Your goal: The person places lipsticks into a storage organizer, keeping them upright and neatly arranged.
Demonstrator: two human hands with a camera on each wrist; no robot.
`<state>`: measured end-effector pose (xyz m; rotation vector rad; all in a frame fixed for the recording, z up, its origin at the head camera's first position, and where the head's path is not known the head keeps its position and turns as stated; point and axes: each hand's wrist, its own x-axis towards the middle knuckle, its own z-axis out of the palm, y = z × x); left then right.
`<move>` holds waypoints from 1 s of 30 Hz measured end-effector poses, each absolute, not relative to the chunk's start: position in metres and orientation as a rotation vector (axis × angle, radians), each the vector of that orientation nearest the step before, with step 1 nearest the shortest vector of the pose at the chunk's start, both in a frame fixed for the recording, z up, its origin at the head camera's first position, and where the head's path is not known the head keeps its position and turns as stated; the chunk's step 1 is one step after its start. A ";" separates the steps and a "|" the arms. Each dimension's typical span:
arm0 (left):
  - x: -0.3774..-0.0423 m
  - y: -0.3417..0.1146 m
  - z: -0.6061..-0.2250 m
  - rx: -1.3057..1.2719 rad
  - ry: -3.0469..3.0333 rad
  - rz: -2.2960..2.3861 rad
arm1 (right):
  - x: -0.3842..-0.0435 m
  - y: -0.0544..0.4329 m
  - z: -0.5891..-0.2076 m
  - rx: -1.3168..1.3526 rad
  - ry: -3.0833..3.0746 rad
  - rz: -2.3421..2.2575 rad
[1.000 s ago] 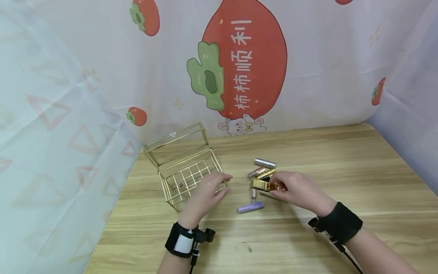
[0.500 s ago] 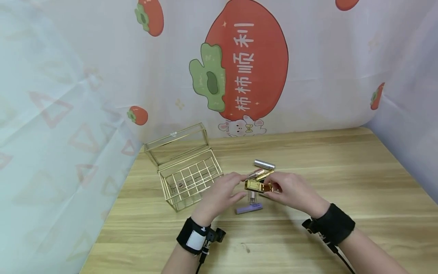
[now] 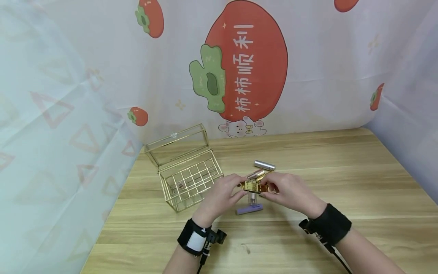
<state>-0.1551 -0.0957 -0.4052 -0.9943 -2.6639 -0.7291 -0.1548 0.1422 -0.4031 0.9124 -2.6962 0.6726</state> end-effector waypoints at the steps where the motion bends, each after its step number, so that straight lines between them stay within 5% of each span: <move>1: -0.155 -0.096 -0.405 -1.001 -2.650 -0.736 | -0.155 0.142 -0.403 0.910 -2.700 0.676; 30: -0.157 -0.103 -0.399 -1.059 -2.430 -0.726 | -0.158 0.139 -0.407 0.922 -2.775 0.638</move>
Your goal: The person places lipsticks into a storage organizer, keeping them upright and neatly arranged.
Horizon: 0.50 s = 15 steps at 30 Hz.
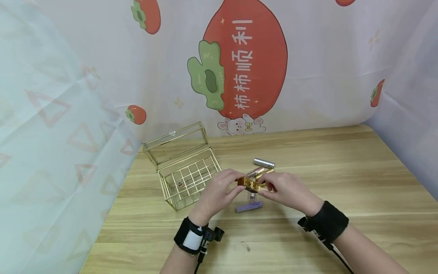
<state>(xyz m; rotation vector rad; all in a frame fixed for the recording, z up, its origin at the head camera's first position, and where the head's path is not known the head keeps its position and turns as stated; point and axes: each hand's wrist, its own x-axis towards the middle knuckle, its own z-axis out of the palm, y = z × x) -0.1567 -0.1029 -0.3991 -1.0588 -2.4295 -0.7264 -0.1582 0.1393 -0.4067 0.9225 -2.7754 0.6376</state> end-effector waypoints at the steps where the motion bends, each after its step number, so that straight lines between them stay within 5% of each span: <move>1: -0.157 -0.103 -0.399 -1.051 -2.428 -0.717 | -0.158 0.140 -0.408 0.926 -2.765 0.641; 15: -0.156 -0.117 -0.392 -0.937 -2.386 -0.572 | -0.158 0.151 -0.416 0.871 -2.851 0.661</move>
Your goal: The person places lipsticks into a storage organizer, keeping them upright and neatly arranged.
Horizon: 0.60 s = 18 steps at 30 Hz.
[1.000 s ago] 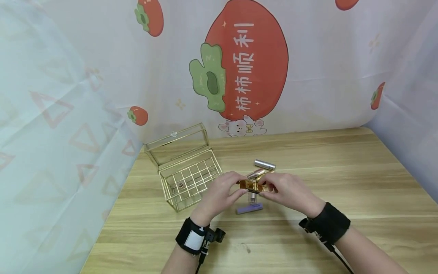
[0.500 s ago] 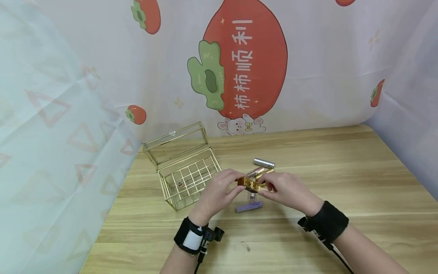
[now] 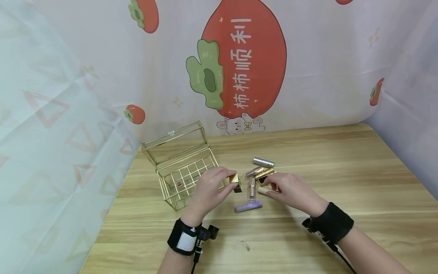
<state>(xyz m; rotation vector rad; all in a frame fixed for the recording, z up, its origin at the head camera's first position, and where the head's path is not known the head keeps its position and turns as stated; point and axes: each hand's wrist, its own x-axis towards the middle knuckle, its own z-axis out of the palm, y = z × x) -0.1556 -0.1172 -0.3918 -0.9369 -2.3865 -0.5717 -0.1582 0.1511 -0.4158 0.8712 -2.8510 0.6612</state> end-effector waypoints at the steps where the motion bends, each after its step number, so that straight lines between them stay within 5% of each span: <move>1: -0.156 -0.118 -0.392 -0.932 -2.386 -0.575 | -0.158 0.152 -0.416 0.865 -2.859 0.654; 18: -0.161 -0.136 -0.391 -0.860 -2.347 -0.585 | -0.158 0.161 -0.424 0.823 -2.943 0.594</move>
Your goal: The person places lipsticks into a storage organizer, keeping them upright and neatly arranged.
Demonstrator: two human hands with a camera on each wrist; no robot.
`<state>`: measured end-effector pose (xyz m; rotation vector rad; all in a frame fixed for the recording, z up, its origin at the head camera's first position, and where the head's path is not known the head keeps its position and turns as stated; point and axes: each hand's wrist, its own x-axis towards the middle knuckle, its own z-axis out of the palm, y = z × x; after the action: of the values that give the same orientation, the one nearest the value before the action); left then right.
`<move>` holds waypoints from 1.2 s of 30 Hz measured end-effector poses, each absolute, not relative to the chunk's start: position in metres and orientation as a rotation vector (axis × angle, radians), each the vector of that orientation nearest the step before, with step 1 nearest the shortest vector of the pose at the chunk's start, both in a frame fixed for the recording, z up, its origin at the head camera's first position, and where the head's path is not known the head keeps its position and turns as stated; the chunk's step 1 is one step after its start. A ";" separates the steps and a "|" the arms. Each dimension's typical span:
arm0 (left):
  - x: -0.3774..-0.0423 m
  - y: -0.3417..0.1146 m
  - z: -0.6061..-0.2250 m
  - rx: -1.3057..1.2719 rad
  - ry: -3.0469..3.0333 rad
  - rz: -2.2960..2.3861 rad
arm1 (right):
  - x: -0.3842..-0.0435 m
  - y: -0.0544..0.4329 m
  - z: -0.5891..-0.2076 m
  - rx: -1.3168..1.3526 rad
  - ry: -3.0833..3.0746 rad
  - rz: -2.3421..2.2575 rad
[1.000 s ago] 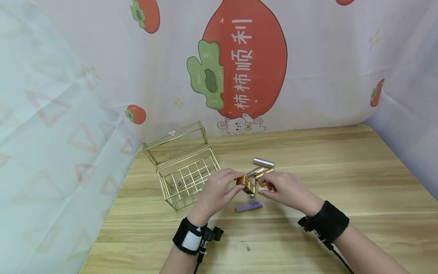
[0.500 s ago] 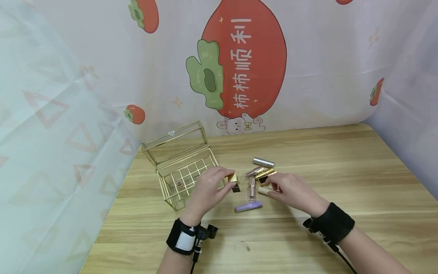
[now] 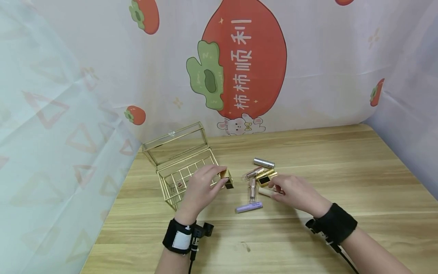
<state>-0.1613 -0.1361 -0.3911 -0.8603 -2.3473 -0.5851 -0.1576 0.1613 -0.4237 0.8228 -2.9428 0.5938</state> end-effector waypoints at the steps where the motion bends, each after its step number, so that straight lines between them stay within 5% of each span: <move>1: -0.161 -0.137 -0.391 -0.853 -2.343 -0.574 | -0.158 0.162 -0.424 0.818 -2.953 0.596; 36: -0.161 -0.171 -0.380 -0.630 -2.265 -0.621 | -0.161 0.175 -0.436 0.746 -3.053 0.549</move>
<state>-0.1609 -0.1711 -0.3797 -0.6296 -2.2653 -0.6213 -0.1610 0.1747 -0.4360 0.7462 -3.0527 0.5493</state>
